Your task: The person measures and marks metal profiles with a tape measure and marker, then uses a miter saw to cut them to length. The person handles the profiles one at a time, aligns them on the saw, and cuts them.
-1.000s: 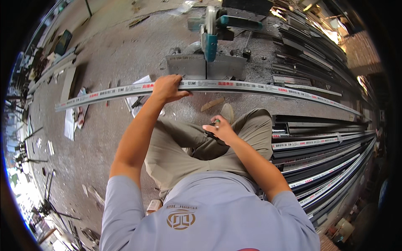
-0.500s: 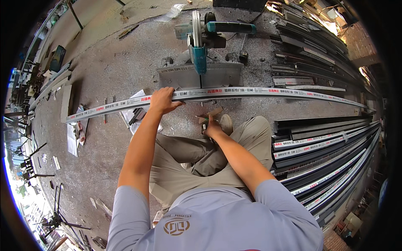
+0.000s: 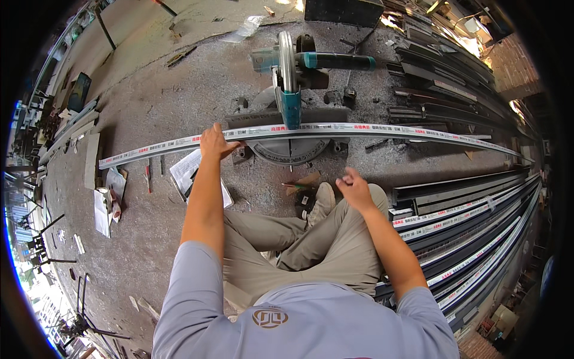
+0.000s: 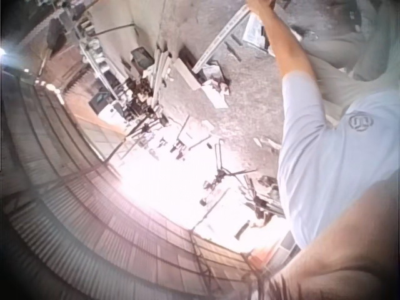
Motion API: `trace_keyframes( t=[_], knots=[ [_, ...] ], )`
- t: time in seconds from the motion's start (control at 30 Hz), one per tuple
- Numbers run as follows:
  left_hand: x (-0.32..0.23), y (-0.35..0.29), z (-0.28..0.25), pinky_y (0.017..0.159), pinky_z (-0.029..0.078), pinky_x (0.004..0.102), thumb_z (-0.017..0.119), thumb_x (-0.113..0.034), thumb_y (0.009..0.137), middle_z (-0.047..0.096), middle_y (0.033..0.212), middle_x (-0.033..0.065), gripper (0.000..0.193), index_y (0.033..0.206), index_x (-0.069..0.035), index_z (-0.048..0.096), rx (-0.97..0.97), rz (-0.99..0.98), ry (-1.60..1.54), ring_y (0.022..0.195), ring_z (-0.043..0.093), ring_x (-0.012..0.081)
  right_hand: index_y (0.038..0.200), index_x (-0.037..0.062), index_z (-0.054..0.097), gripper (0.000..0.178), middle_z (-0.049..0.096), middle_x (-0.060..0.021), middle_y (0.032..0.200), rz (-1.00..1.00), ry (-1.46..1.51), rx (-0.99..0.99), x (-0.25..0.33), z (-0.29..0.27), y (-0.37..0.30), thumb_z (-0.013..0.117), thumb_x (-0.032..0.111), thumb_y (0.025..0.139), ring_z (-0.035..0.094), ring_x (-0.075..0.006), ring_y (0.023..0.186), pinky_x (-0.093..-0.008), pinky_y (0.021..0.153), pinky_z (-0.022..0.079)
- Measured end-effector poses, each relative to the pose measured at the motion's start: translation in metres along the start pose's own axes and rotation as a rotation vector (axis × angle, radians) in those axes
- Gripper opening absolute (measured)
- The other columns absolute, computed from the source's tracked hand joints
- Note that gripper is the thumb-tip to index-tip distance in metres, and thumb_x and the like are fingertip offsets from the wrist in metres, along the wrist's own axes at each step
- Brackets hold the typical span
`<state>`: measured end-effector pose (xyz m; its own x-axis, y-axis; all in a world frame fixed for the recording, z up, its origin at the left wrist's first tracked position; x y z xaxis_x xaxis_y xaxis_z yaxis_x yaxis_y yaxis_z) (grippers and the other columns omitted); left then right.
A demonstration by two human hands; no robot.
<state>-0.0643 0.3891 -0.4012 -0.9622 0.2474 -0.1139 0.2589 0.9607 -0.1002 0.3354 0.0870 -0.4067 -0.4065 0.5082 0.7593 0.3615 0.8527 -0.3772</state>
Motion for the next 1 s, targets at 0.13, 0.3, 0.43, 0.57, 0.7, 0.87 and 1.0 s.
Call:
trace_keyframes(
  t=[0.13,0.3,0.43,0.57,0.7,0.87,1.0],
  knots=[
    [0.013,0.008,0.008,0.101,0.053,0.0461,0.092,-0.066,0.06,0.071,0.12,0.0221,0.11,0.136,0.002,0.048,0.08,-0.1,0.004,0.118,0.067,0.0395,0.157,-0.008,0.032,0.092,0.076,-0.0184,0.108,0.108,-0.077,-0.173,-0.052,-0.008,0.089,0.079,0.036,0.091,0.072,-0.028,0.101,-0.0386,0.09,0.055],
    [0.023,0.021,0.021,0.1,0.055,0.0458,0.092,-0.064,0.062,0.071,0.122,0.0262,0.147,0.166,0.002,0.011,0.235,-0.164,0.031,0.115,0.069,0.0417,0.138,-0.0164,0.041,0.08,0.072,-0.0064,0.083,0.074,0.504,-0.369,-0.058,-0.007,0.156,0.082,0.032,0.09,0.067,-0.0172,0.08,-0.0322,0.078,0.054],
    [0.032,0.017,0.03,0.097,0.055,0.0487,0.093,-0.059,0.066,0.068,0.131,0.0298,0.142,0.169,-0.008,0.009,0.158,-0.08,-0.024,0.118,0.068,0.0451,0.135,-0.0097,0.042,0.071,0.064,-0.0199,0.106,0.112,0.373,-0.381,-0.047,0.011,0.169,0.079,0.027,0.087,0.061,-0.0307,0.096,-0.0407,0.092,0.05],
    [0.052,0.009,0.032,0.1,0.052,0.0541,0.093,-0.054,0.065,0.067,0.131,0.0312,0.142,0.169,-0.01,0.007,0.144,-0.153,0.034,0.116,0.067,0.0488,0.155,-0.0177,0.018,0.106,0.05,-0.0392,0.146,0.245,0.336,-0.317,-0.01,0.017,0.18,0.078,0.033,0.083,0.05,-0.0493,0.139,-0.0452,0.117,0.042],
    [0.009,0.036,0.043,0.11,0.046,0.0511,0.093,-0.049,0.067,0.06,0.14,0.0324,0.138,0.169,-0.013,0.008,0.019,-0.011,0.012,0.128,0.058,0.0482,0.148,-0.021,0.024,0.108,0.068,-0.0213,0.112,0.256,0.082,-0.48,-0.064,-0.004,0.203,0.083,0.038,0.079,0.068,-0.0373,0.107,-0.0423,0.095,0.054],
    [0.015,0.038,0.056,0.117,0.043,0.0475,0.093,-0.046,0.068,0.049,0.155,0.0234,0.12,0.163,-0.011,0.03,-0.009,-0.013,-0.009,0.141,0.049,0.043,0.151,-0.0153,0.025,0.106,0.065,-0.0256,0.122,0.233,0.095,-0.438,-0.066,-0.013,0.211,0.082,0.036,0.079,0.064,-0.0407,0.117,-0.0451,0.102,0.052],
    [0.045,0.044,0.078,0.117,0.042,0.0475,0.094,-0.044,0.069,0.053,0.152,0.0199,0.111,0.159,-0.009,0.039,0.03,-0.008,-0.578,0.141,0.05,0.0389,0.153,-0.0183,0.02,0.107,0.056,-0.0383,0.14,0.119,0.174,-0.41,-0.037,-0.007,0.216,0.078,0.036,0.081,0.056,-0.0467,0.134,-0.0447,0.113,0.046]
  ],
)
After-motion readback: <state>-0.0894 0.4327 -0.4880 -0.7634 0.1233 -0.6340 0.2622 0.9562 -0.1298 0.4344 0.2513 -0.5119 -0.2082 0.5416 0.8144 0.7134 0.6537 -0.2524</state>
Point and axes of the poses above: each hand's wrist, its own y-axis towards the middle knuckle, its own z-axis out of the palm, x = y × z, the point moved 4 cm from there along y, towards the middle knuckle
